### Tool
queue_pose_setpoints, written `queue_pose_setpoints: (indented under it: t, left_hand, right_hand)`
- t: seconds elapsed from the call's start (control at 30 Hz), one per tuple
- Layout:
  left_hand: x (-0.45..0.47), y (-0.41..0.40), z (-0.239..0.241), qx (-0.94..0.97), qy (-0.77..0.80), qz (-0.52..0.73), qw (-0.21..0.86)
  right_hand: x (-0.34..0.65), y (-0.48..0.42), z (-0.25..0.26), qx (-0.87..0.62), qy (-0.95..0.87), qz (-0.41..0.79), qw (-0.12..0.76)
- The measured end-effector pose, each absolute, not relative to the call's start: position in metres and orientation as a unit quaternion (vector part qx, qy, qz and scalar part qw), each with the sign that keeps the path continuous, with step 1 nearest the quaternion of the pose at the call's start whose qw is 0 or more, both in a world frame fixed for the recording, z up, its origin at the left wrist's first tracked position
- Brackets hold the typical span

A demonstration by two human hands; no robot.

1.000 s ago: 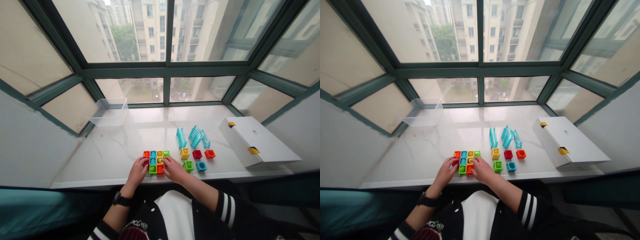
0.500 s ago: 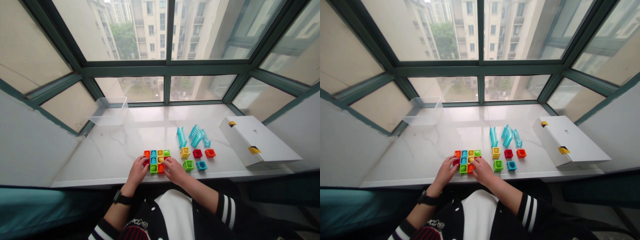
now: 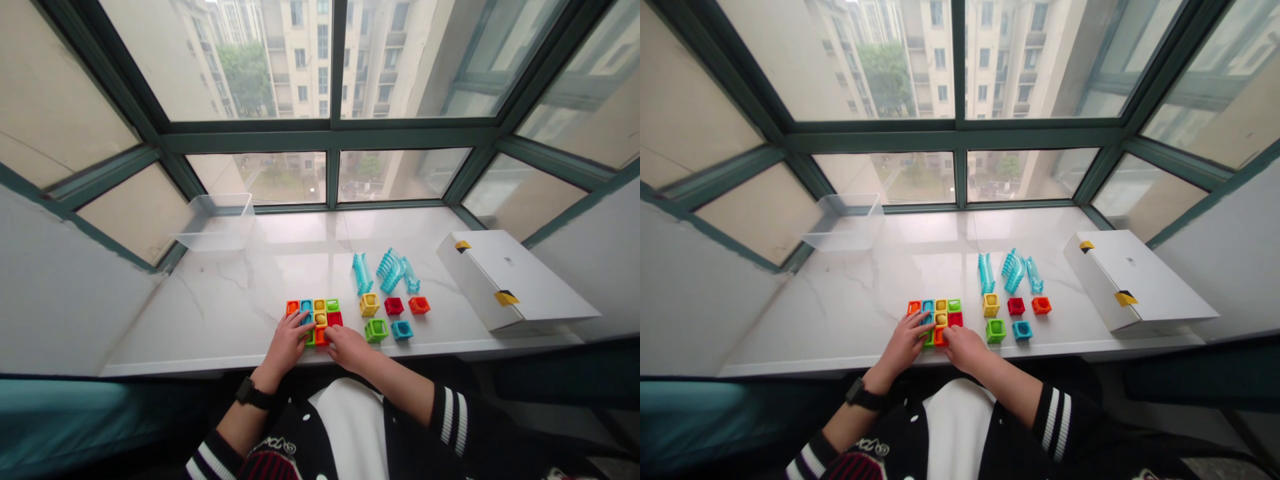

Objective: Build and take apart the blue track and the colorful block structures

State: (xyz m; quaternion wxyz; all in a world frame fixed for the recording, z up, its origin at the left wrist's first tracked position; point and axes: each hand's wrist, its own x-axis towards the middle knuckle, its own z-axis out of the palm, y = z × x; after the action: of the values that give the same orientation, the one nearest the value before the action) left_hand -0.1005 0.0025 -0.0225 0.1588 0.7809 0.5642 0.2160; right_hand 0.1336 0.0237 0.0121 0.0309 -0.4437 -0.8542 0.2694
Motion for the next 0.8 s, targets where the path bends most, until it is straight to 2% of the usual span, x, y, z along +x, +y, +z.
queue_pose_setpoints:
  t: [0.43, 0.57, 0.8]
  left_hand:
    - [-0.096, 0.0, -0.015, 0.78, 0.58, 0.192, 0.137]
    - [-0.097, 0.001, -0.017, 0.782, 0.576, 0.198, 0.132]
    - [-0.097, 0.002, -0.016, 0.789, 0.567, 0.202, 0.124]
  right_hand:
    - [0.134, 0.026, 0.022, -0.456, -0.85, 0.265, 0.016]
    - [0.145, 0.026, 0.045, -0.464, -0.837, 0.279, 0.078]
    - [0.161, 0.031, 0.062, -0.461, -0.752, 0.412, 0.23]
